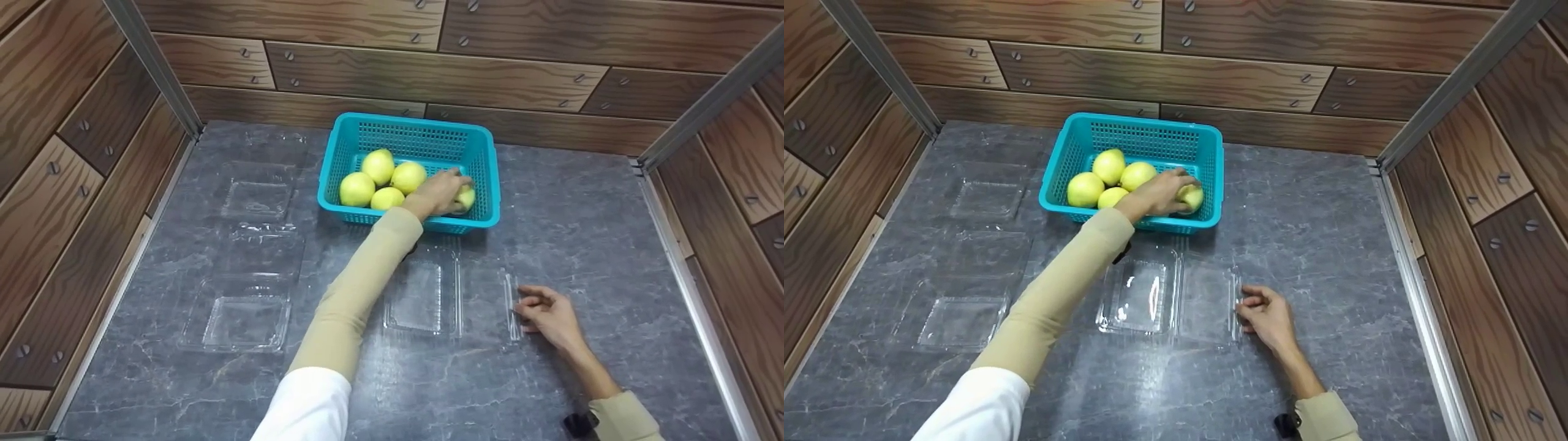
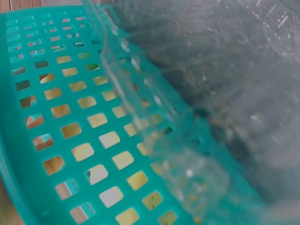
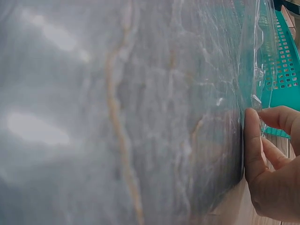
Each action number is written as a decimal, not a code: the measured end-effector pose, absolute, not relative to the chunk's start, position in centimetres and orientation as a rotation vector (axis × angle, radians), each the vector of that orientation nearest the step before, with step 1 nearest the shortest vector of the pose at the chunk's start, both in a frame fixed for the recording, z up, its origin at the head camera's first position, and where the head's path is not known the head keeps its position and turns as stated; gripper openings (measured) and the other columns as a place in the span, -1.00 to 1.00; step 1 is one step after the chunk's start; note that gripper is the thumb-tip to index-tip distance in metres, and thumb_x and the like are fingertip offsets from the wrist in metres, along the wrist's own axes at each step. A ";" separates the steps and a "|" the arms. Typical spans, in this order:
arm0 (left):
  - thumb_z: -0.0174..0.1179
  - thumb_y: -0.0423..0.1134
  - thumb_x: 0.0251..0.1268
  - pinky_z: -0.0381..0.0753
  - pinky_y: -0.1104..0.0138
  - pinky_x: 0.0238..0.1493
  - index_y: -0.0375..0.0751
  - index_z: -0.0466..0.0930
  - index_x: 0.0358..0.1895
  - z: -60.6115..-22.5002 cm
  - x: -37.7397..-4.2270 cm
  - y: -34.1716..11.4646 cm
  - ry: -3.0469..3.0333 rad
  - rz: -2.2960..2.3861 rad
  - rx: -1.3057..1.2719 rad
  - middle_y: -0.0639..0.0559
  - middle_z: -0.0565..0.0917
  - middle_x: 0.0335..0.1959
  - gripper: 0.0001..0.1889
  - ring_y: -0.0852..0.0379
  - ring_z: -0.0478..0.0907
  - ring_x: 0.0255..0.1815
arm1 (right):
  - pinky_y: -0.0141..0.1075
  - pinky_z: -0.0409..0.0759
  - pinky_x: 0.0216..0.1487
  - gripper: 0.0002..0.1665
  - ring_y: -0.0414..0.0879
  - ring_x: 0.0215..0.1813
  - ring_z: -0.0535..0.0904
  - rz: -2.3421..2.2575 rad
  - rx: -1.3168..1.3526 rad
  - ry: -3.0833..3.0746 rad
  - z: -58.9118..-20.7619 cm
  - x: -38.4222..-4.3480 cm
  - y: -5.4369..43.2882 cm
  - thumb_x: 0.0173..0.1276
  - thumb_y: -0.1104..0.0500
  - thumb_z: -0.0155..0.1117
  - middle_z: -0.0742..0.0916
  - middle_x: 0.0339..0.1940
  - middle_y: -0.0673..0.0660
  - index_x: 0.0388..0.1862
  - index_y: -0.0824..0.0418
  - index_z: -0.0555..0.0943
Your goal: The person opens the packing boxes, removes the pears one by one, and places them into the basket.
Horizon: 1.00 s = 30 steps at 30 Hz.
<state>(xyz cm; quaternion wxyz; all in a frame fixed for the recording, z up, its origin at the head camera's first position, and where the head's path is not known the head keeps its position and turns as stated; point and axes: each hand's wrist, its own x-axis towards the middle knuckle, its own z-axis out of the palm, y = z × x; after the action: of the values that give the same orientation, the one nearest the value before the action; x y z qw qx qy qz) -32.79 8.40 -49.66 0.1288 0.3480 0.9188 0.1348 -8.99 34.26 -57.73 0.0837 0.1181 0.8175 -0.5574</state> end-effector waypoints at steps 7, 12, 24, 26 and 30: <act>0.17 0.02 0.60 0.47 0.07 0.60 0.02 0.27 0.62 -48.6 -32.2 7.4 2.692 0.386 0.990 -0.13 0.34 0.59 -0.37 -0.12 0.36 0.58 | -0.34 0.81 -0.42 -0.39 -0.30 -0.41 0.67 -1.693 0.359 2.437 -57.6 -9.1 34.0 0.33 0.39 0.44 0.74 -0.33 -0.05 0.35 0.48 0.53; 0.19 0.04 0.59 0.48 0.07 0.60 0.02 0.27 0.62 -48.0 -31.7 6.5 2.702 0.403 1.002 -0.14 0.35 0.57 -0.35 -0.14 0.36 0.57 | -0.35 0.81 -0.41 -0.39 -0.30 -0.42 0.66 -1.693 0.359 2.431 -57.7 -9.1 34.0 0.33 0.40 0.44 0.73 -0.34 -0.06 0.35 0.48 0.53; 0.18 0.09 0.58 0.34 0.03 0.69 -0.11 0.26 0.63 -46.2 -29.5 3.7 2.733 0.438 1.125 -0.22 0.40 0.53 -0.30 -0.20 0.38 0.56 | -0.36 0.79 -0.40 -0.36 -0.28 -0.38 0.67 -1.705 0.354 2.424 -57.3 -8.7 34.0 0.40 0.37 0.39 0.72 -0.25 -0.03 0.42 0.48 0.46; 0.14 0.14 0.60 0.41 0.01 0.65 -0.09 0.24 0.63 -45.8 -29.0 3.3 2.736 0.422 1.137 -0.21 0.39 0.54 -0.29 -0.21 0.36 0.57 | -0.37 0.79 -0.39 -0.38 -0.29 -0.37 0.66 -1.699 0.361 2.444 -57.2 -8.7 33.9 0.41 0.36 0.38 0.71 -0.22 -0.01 0.41 0.47 0.48; 0.10 0.23 0.58 0.54 0.00 0.53 -0.06 0.23 0.65 -45.2 -27.8 2.6 2.739 0.389 1.174 -0.21 0.38 0.56 -0.26 -0.22 0.36 0.57 | -0.39 0.80 -0.35 -0.39 -0.31 -0.33 0.66 -1.648 0.357 2.512 -56.8 -8.5 33.8 0.42 0.31 0.40 0.71 -0.13 0.09 0.39 0.45 0.50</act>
<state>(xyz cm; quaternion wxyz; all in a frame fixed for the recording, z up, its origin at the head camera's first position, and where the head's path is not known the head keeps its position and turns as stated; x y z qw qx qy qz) -27.78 2.62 -45.21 0.0681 0.3897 0.9093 0.1291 -8.46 33.84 -56.76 0.0582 0.1178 0.8288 -0.5438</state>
